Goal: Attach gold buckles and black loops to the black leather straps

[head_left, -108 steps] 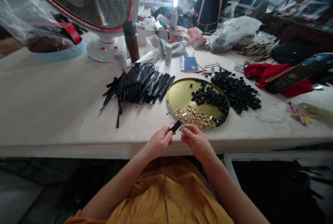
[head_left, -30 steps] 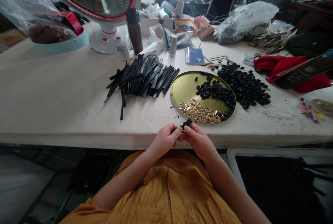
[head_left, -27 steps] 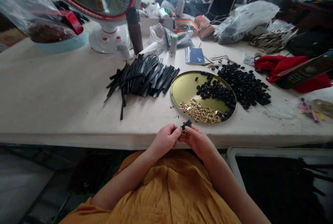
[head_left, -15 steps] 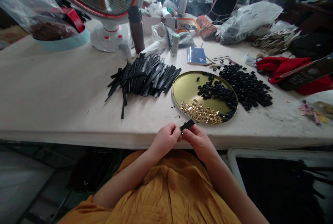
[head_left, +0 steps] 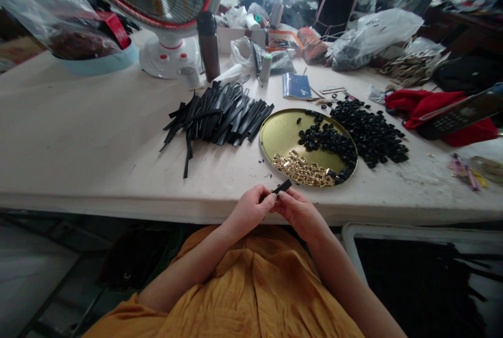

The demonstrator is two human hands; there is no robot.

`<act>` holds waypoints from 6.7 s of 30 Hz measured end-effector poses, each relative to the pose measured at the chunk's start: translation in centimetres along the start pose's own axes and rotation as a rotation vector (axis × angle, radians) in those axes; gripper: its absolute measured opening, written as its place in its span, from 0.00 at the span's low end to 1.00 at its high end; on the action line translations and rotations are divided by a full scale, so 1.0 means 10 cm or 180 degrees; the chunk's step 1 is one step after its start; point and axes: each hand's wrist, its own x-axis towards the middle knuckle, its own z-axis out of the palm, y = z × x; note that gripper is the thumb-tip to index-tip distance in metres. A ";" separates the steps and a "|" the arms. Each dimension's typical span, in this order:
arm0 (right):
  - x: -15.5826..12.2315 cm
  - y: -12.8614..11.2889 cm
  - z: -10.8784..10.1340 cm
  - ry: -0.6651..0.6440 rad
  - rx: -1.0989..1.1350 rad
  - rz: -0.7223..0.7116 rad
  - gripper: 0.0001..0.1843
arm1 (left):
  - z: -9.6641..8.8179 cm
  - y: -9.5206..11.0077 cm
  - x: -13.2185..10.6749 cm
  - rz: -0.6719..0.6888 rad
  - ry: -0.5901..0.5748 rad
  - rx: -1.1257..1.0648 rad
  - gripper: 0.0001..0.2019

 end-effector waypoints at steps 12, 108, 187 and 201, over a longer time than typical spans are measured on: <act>-0.04 0.01 0.07 0.0198 -0.0663 -0.0629 0.07 | -0.03 -0.01 0.01 -0.0029 -0.0249 -0.0481 0.12; -0.01 -0.05 0.09 0.0645 -0.3236 -0.2009 0.09 | -0.05 -0.03 0.16 -0.0247 -0.0065 -0.0771 0.15; 0.78 -1.71 -2.10 0.3071 -0.5697 -0.1777 0.23 | 0.00 -0.01 0.35 -0.0751 -0.0098 -0.0533 0.17; 1.18 -1.27 -1.90 0.2564 -0.5096 -0.2115 0.27 | 0.09 -0.14 0.49 -0.0895 -0.0200 -0.0448 0.19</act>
